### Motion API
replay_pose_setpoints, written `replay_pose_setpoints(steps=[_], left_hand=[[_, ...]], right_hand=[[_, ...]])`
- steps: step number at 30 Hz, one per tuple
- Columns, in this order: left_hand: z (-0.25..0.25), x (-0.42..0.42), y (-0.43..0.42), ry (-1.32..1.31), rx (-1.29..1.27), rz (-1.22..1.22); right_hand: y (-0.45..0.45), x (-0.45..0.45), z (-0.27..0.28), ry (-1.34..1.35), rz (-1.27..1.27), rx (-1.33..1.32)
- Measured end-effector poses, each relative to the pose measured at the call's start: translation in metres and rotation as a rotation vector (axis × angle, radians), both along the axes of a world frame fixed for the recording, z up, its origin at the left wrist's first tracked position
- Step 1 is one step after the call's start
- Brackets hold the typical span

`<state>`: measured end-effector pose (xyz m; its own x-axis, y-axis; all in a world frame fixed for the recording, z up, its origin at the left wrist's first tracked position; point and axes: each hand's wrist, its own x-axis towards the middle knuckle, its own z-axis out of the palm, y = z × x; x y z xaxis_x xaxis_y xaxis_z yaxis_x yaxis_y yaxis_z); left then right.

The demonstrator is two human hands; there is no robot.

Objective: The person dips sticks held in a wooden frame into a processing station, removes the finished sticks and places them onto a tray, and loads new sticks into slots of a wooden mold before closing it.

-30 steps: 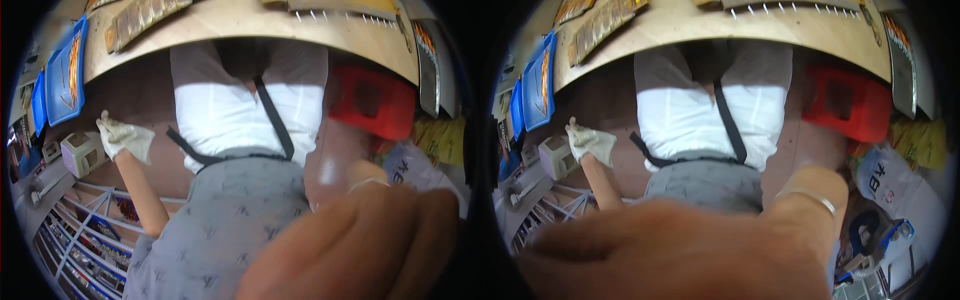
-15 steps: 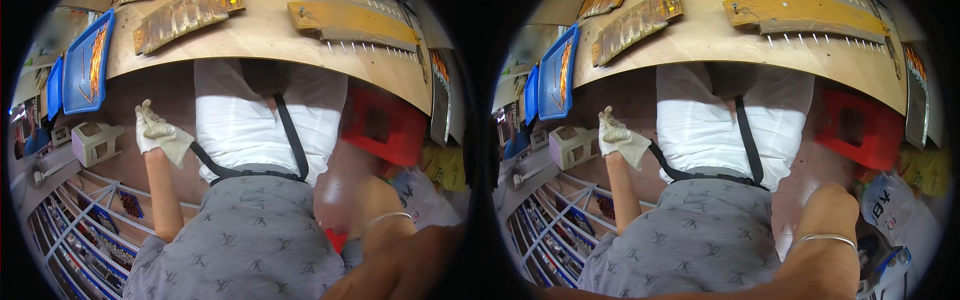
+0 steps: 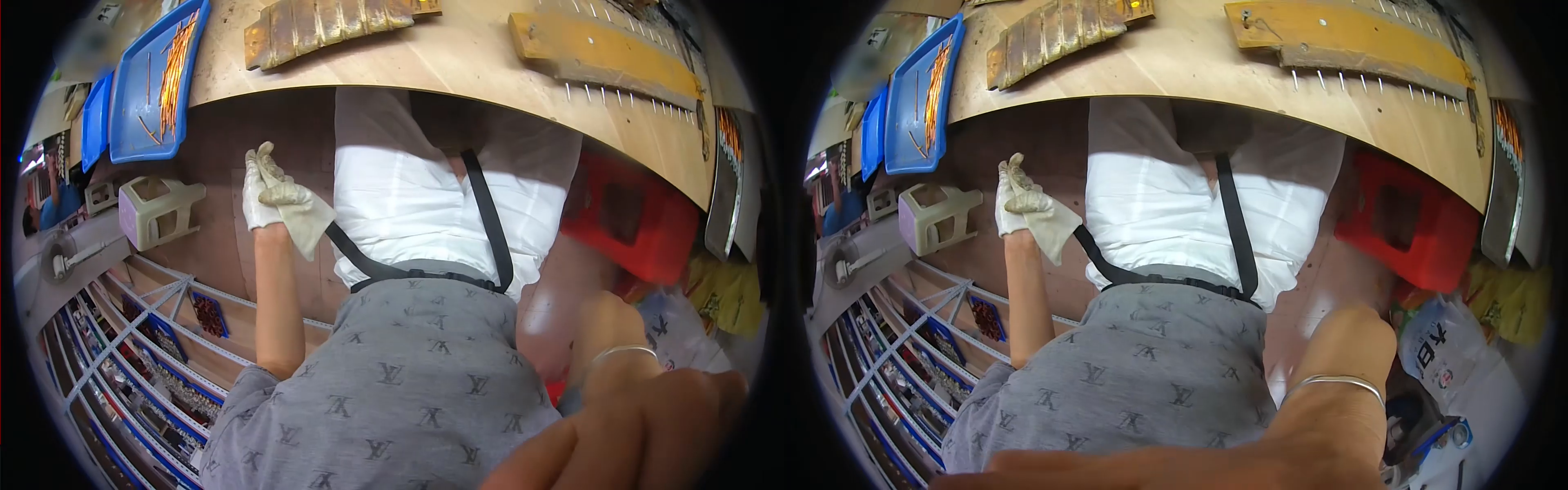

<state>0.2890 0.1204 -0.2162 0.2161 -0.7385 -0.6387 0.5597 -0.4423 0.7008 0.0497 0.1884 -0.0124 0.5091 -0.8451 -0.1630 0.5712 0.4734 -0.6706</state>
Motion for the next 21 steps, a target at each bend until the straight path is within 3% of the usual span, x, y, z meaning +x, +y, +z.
replay_pose_setpoints(steps=[21], left_hand=[[-0.008,0.002,0.0,-0.018,-0.02,-0.04]], right_hand=[[-0.011,-0.014,-0.004,-0.138,0.035,0.025]])
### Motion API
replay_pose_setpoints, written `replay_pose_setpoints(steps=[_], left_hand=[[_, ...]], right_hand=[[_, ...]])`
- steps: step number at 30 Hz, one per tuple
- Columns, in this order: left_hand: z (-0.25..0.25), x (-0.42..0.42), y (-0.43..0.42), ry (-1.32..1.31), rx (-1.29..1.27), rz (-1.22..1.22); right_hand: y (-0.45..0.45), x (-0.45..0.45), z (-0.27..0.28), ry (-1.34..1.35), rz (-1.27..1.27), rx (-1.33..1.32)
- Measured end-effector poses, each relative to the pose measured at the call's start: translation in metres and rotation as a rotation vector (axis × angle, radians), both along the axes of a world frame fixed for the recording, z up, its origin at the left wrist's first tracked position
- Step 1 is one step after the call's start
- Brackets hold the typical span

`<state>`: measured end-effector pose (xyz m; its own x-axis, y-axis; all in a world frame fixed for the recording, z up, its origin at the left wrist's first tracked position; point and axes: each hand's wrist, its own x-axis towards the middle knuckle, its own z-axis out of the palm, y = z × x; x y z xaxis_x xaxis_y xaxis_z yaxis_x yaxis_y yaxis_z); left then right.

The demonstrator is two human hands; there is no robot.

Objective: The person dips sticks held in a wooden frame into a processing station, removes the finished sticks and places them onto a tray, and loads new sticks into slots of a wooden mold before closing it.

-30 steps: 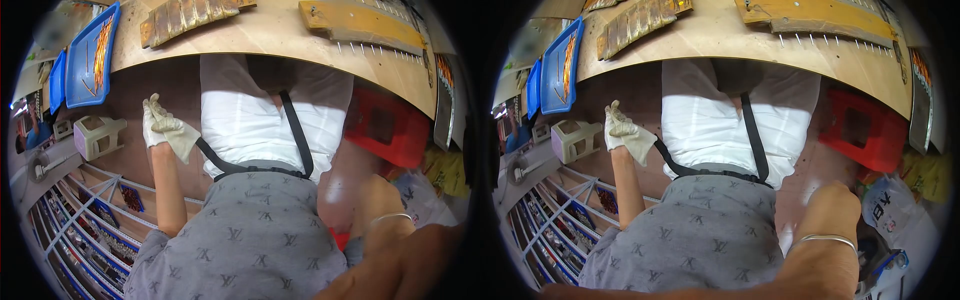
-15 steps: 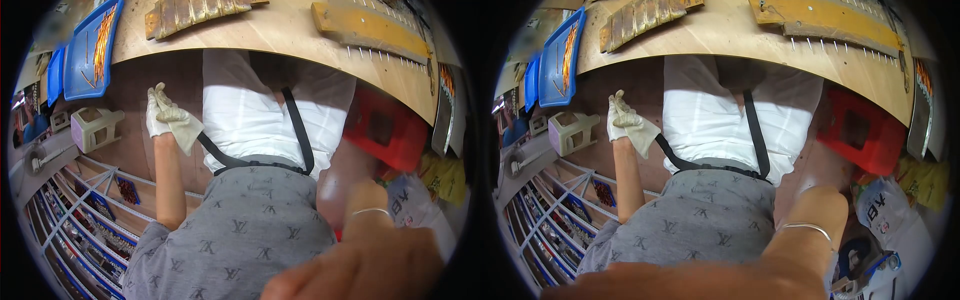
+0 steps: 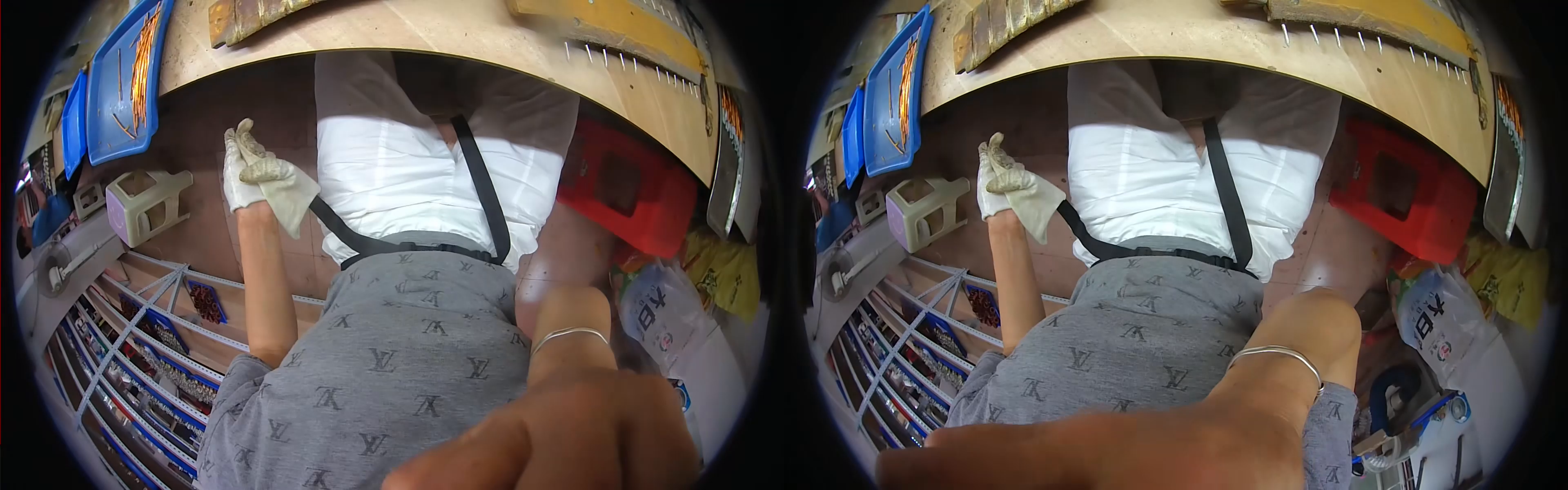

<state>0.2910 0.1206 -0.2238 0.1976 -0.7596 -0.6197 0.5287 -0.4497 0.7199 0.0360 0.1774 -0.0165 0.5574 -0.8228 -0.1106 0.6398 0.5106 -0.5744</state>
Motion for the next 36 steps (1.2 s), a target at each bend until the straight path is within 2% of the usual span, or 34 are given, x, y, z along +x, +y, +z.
replay_pose_setpoints(steps=[2,4,7,14,20,22,26,28,33,35,36], left_hand=[[0.003,-0.002,0.0,-0.002,-0.008,-0.002],[0.004,-0.003,-0.004,-0.043,0.079,0.095],[0.001,0.003,-0.005,0.024,0.058,0.068],[0.001,0.001,-0.005,-0.016,0.07,0.08],[-0.003,0.005,-0.005,-0.003,0.047,0.062],[-0.001,0.006,-0.003,-0.015,-0.007,-0.028],[0.006,-0.001,-0.004,-0.013,-0.01,0.037],[0.001,0.003,-0.001,0.011,-0.038,-0.034],[0.005,-0.001,-0.005,0.008,-0.031,0.007],[0.002,0.003,-0.003,0.046,-0.088,-0.091],[0.001,-0.003,-0.007,-0.021,-0.022,0.019]], right_hand=[[0.003,-0.001,-0.002,-0.015,0.004,-0.008],[-0.001,0.001,0.0,-0.027,0.007,-0.019],[-0.006,-0.002,-0.003,-0.047,0.016,-0.037],[-0.007,-0.008,-0.002,-0.096,0.03,-0.065],[-0.008,-0.016,0.003,-0.14,0.045,-0.111],[-0.008,-0.019,0.003,-0.157,0.052,-0.127],[-0.013,-0.016,0.006,-0.198,0.089,-0.168],[-0.018,-0.016,0.007,-0.215,0.109,-0.189],[-0.025,-0.013,0.012,-0.245,0.147,-0.236],[-0.026,-0.016,0.014,-0.271,0.169,-0.258],[-0.02,-0.022,0.016,-0.288,0.183,-0.267]])
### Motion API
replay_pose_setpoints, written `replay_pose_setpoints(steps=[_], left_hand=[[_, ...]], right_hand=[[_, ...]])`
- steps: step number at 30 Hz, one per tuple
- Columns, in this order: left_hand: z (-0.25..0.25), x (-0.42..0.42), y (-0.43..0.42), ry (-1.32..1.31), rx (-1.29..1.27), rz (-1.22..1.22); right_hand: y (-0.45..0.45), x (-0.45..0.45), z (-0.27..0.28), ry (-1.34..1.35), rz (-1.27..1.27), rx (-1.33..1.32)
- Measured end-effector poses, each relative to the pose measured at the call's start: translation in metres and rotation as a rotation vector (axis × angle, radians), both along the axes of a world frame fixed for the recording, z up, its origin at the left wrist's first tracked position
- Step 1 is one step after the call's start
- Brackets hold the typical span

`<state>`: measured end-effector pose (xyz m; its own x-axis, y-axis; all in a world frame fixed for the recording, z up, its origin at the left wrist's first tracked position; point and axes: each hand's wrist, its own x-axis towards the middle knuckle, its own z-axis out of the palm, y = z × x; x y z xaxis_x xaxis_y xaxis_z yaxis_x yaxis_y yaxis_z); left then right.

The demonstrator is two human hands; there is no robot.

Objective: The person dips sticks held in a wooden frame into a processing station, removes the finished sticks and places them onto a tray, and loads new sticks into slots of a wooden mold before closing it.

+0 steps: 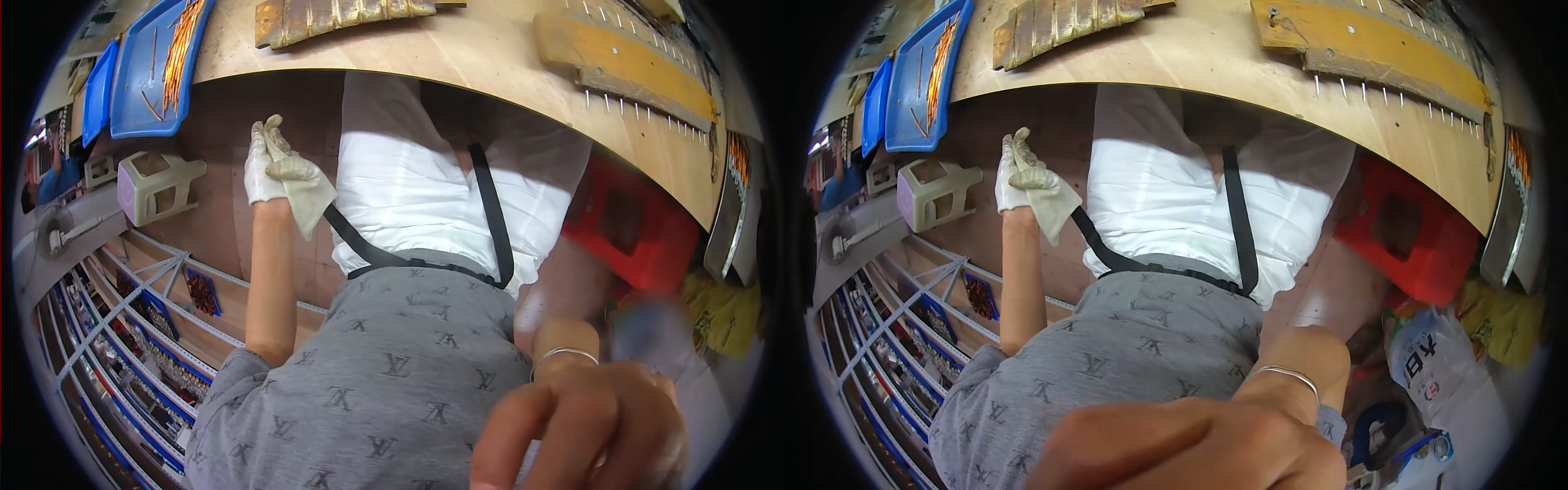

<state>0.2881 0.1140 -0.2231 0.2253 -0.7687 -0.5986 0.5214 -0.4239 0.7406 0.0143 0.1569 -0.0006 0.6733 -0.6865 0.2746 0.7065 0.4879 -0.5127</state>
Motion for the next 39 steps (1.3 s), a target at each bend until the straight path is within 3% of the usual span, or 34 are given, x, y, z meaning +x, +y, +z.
replay_pose_setpoints(steps=[7,18,21,23,29,32,34,35,37,39], left_hand=[[0.0,-0.006,-0.002,-0.057,0.008,0.064],[-0.011,0.009,0.007,0.123,0.019,-0.137],[-0.006,-0.001,0.004,0.07,0.132,0.028],[-0.002,-0.005,0.005,0.074,0.111,0.031],[0.003,-0.009,0.005,-0.012,0.101,-0.011],[-0.001,-0.001,0.009,0.063,0.076,-0.101],[-0.002,0.001,0.007,0.106,0.081,-0.108],[0.0,0.003,0.006,0.146,0.088,-0.104],[0.001,0.001,0.003,0.084,0.107,-0.076],[0.001,0.0,0.001,0.032,0.079,-0.053]], right_hand=[[-0.01,0.003,-0.007,-0.066,-0.001,0.007],[0.015,-0.061,-0.021,-0.289,0.003,-0.107],[0.022,-0.051,-0.026,-0.427,-0.107,0.063],[0.019,-0.052,-0.013,-0.381,-0.111,-0.029],[0.018,-0.06,-0.014,-0.387,0.056,0.029],[0.025,-0.063,-0.022,-0.403,-0.003,-0.083],[0.04,-0.061,-0.026,-0.394,-0.441,-0.218],[0.041,-0.073,-0.008,-0.358,-0.115,-0.239],[0.049,-0.082,0.003,-0.31,-0.167,-0.341],[0.063,-0.095,0.006,-0.168,-0.298,-0.612]])
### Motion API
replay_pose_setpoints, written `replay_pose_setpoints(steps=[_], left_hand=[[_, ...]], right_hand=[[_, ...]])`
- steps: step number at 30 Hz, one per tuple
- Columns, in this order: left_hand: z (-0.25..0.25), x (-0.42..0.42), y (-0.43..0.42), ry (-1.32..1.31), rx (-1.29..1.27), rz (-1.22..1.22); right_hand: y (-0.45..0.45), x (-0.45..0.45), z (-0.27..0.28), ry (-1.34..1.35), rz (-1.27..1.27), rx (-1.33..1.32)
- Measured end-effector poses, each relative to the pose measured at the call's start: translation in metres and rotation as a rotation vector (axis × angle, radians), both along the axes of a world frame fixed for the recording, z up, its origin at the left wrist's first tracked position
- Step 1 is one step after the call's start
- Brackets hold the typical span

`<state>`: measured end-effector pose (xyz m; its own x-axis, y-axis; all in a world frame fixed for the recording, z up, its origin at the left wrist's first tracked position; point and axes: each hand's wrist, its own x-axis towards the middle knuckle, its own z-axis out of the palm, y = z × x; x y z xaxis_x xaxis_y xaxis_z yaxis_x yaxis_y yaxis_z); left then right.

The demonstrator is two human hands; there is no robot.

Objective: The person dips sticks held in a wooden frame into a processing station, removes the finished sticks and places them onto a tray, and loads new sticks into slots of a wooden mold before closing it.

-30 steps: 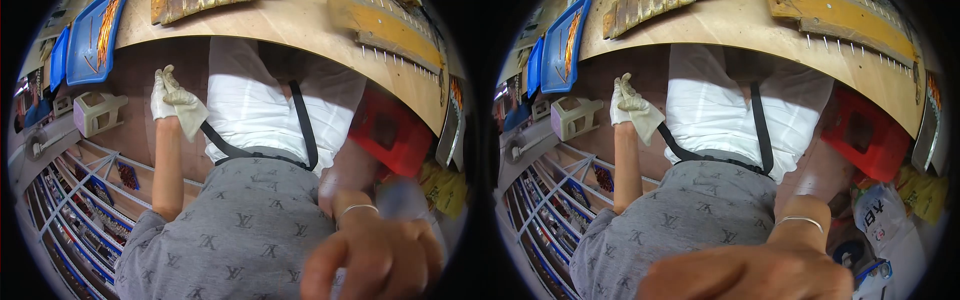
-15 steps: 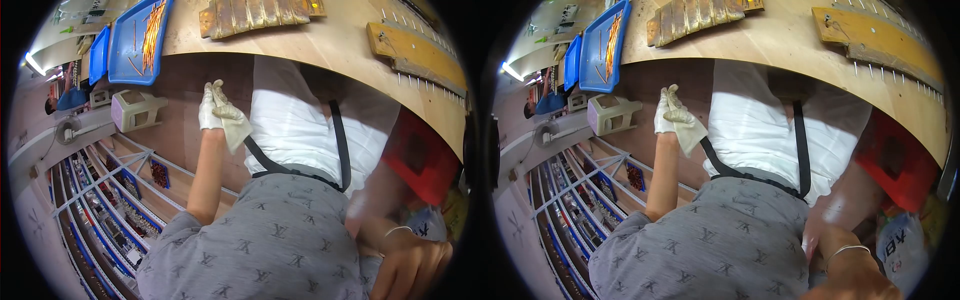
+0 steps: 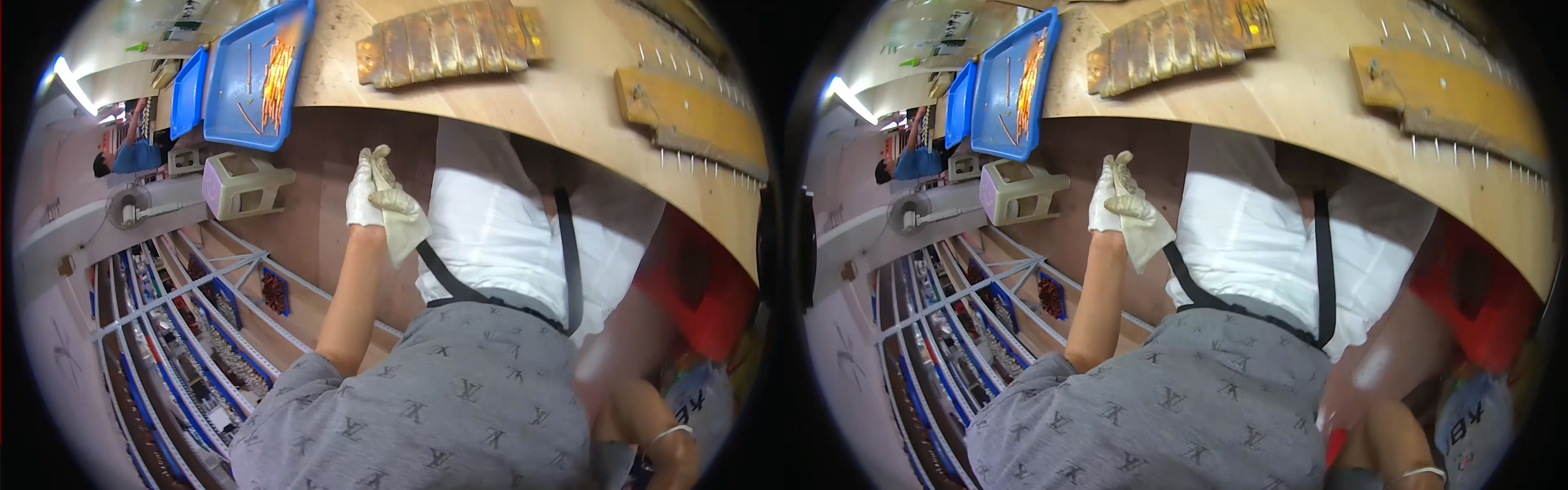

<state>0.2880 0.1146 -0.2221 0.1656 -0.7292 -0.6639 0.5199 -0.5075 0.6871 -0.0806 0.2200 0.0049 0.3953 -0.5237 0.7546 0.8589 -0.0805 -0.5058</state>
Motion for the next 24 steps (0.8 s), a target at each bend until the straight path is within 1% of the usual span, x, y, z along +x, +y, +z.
replay_pose_setpoints(steps=[1,2,4,5,6,7,8,9,10,11,12,14,15,16,17,18,19,20,21,22,23,24], left_hand=[[0.001,-0.004,-0.001,-0.03,-0.013,0.026],[0.006,-0.006,-0.002,0.007,0.034,0.015],[0.01,-0.007,-0.004,0.217,-0.042,-0.157],[0.013,-0.016,-0.007,0.28,0.006,-0.111],[0.02,-0.028,-0.009,0.312,-0.008,-0.103],[0.026,-0.04,-0.01,0.447,0.044,-0.093],[0.027,-0.049,-0.01,0.579,0.097,-0.086],[0.02,-0.058,-0.011,0.573,0.043,-0.164],[0.005,-0.067,-0.009,0.613,0.002,-0.226],[-0.008,-0.077,-0.006,0.652,-0.035,-0.29],[-0.005,-0.092,-0.008,0.845,0.184,-0.094],[-0.013,-0.111,-0.007,0.815,0.22,-0.166],[-0.023,-0.116,-0.006,0.983,0.264,-0.165],[-0.03,-0.122,-0.006,1.001,0.27,-0.179],[-0.037,-0.126,-0.006,0.987,0.273,-0.208],[-0.046,-0.129,-0.005,0.972,0.276,-0.234],[-0.053,-0.127,-0.005,0.912,0.146,-0.35],[-0.063,-0.137,-0.01,0.681,0.115,-0.228],[-0.068,-0.149,-0.015,0.451,0.083,-0.108],[-0.07,-0.144,-0.014,0.25,-0.135,-0.255],[-0.072,-0.142,-0.016,0.031,-0.12,-0.388],[-0.059,-0.143,-0.02,-0.19,-0.106,-0.521]], right_hand=[[0.002,-0.004,0.004,0.086,-0.073,-0.114],[0.0,-0.007,0.003,0.186,-0.02,-0.247],[-0.003,-0.007,-0.004,0.393,0.069,-0.375],[-0.007,-0.004,-0.019,0.438,0.05,-0.401],[-0.011,-0.015,-0.05,0.48,0.149,-0.331],[-0.019,-0.005,-0.081,0.488,-0.107,-0.345],[-0.026,0.004,-0.089,0.903,-0.102,0.05],[-0.025,0.031,-0.098,1.199,-0.425,0.249],[-0.027,0.053,-0.12,1.369,-0.672,0.192],[-0.029,0.067,-0.142,1.346,-0.774,0.147],[-0.031,0.078,-0.159,1.322,-0.877,0.102],[-0.032,0.089,-0.181,1.25,-0.901,0.256],[-0.033,0.09,-0.188,1.221,-0.88,0.334],[-0.034,0.09,-0.196,1.187,-0.862,0.408],[-0.033,0.088,-0.209,1.135,-0.856,0.454],[-0.03,0.086,-0.22,1.151,-0.867,0.454],[-0.026,0.083,-0.228,1.014,-0.803,0.697],[-0.024,0.079,-0.232,0.863,-0.733,0.929],[-0.023,0.075,-0.229,0.701,-0.735,0.97],[-0.022,0.067,-0.229,0.617,-0.727,1.077],[-0.02,0.059,-0.229,0.529,-0.718,1.182],[-0.019,0.053,-0.224,0.531,-0.76,1.256]])
